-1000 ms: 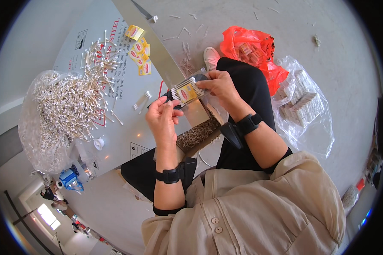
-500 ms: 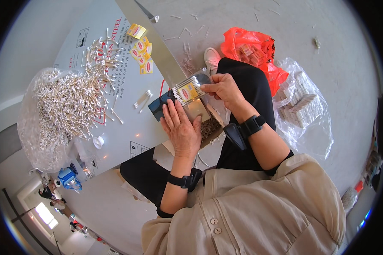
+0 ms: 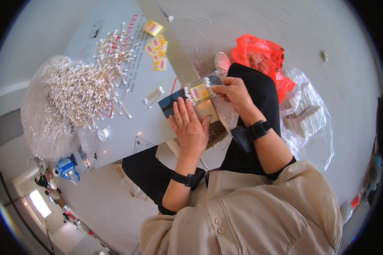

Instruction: Packing cotton swabs into plastic bags and sealing them with stickers.

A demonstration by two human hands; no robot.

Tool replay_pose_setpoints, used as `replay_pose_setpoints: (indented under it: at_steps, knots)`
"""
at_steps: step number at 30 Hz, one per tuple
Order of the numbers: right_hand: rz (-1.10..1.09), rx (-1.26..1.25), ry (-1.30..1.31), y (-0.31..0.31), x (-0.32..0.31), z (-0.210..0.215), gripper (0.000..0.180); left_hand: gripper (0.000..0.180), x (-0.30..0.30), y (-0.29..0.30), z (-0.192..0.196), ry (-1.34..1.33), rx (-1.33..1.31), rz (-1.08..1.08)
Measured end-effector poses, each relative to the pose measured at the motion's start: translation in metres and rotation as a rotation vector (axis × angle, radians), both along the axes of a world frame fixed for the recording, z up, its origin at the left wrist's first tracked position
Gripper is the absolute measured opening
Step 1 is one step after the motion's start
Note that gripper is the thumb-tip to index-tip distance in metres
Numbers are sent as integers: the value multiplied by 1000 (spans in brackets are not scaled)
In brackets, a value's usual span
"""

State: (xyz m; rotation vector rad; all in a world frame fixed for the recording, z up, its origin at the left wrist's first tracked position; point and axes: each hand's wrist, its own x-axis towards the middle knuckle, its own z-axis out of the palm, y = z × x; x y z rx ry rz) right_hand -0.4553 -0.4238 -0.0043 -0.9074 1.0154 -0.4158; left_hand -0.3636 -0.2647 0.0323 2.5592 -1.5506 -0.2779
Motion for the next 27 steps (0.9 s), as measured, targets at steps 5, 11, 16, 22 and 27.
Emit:
replay_pose_setpoints:
  at_steps: [5, 11, 16, 22, 27]
  knots:
    - [-175, -366, 135, -3, 0, -3, 13, 62, 34, 7, -11, -12, -261, 69]
    - [-90, -974, 126, 18, 20, 30, 7, 42, 111, 18, -12, 27, -462, 290]
    - [202, -1042, 36, 59, 63, 41, 15, 34, 136, -1, -17, -39, -479, 149]
    - [239, -1317, 80, 80, 108, 32, 23, 10, 136, 6, -27, 7, -654, 89]
    - [354, -1518, 99, 101, 117, 17, 23, 12, 128, 41, -25, 41, -617, 65]
